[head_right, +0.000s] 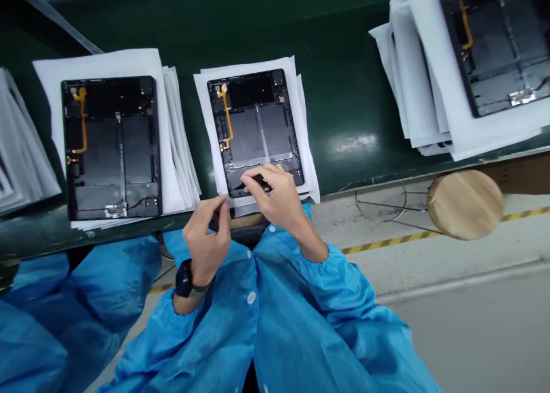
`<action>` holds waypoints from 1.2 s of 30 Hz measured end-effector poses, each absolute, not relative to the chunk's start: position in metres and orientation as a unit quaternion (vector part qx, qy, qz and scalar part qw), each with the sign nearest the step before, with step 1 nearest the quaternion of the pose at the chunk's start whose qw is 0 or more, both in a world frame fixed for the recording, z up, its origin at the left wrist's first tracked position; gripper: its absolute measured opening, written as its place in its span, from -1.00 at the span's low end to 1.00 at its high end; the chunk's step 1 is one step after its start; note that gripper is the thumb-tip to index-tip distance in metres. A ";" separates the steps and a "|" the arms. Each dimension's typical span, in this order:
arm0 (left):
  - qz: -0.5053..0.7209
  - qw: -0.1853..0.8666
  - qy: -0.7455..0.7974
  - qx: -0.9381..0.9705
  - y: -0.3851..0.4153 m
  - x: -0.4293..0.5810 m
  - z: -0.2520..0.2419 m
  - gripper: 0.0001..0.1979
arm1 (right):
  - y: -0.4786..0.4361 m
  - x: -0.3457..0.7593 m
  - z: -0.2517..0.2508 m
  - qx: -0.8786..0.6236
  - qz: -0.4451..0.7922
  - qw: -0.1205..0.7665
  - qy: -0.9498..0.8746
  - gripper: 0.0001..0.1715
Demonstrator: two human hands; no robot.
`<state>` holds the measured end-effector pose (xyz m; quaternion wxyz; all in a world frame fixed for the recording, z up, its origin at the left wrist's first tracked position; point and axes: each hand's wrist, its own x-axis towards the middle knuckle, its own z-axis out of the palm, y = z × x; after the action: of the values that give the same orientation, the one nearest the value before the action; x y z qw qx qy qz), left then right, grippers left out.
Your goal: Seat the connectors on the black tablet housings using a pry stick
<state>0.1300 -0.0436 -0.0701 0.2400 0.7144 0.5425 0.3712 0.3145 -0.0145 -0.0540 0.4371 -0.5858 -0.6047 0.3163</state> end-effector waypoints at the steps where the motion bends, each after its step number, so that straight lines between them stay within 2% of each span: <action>1: 0.373 0.220 0.525 0.733 -0.046 0.130 -0.073 -0.75 | -0.014 0.314 -0.054 -0.585 0.317 0.439 -0.604 -0.86; 5: 0.356 0.171 0.497 0.773 -0.051 0.128 -0.080 -0.59 | -0.014 0.314 -0.054 -0.583 0.319 0.443 -0.602 -0.84; 8: 0.341 0.145 0.492 0.788 -0.050 0.127 -0.080 -0.54 | -0.013 0.314 -0.052 -0.580 0.335 0.456 -0.586 -0.81; 16: 0.301 0.129 0.483 0.812 -0.051 0.131 -0.078 -0.54 | -0.012 0.313 -0.052 -0.588 0.316 0.425 -0.611 -0.85; 26: 0.303 0.139 0.504 0.797 -0.049 0.131 -0.076 -0.56 | -0.012 0.313 -0.054 -0.593 0.326 0.428 -0.599 -0.84; 31: 0.312 0.192 0.511 0.778 -0.044 0.126 -0.073 -0.65 | -0.011 0.312 -0.053 -0.592 0.324 0.432 -0.599 -0.83; 36: 0.353 0.338 0.582 0.650 -0.030 0.127 -0.058 -0.74 | -0.011 0.312 -0.053 -0.592 0.327 0.437 -0.592 -0.82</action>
<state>0.1266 -0.0302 -0.0584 0.3379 0.6496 0.5824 0.3530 0.3122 -0.0107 -0.0529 0.4372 -0.5924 -0.5925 0.3270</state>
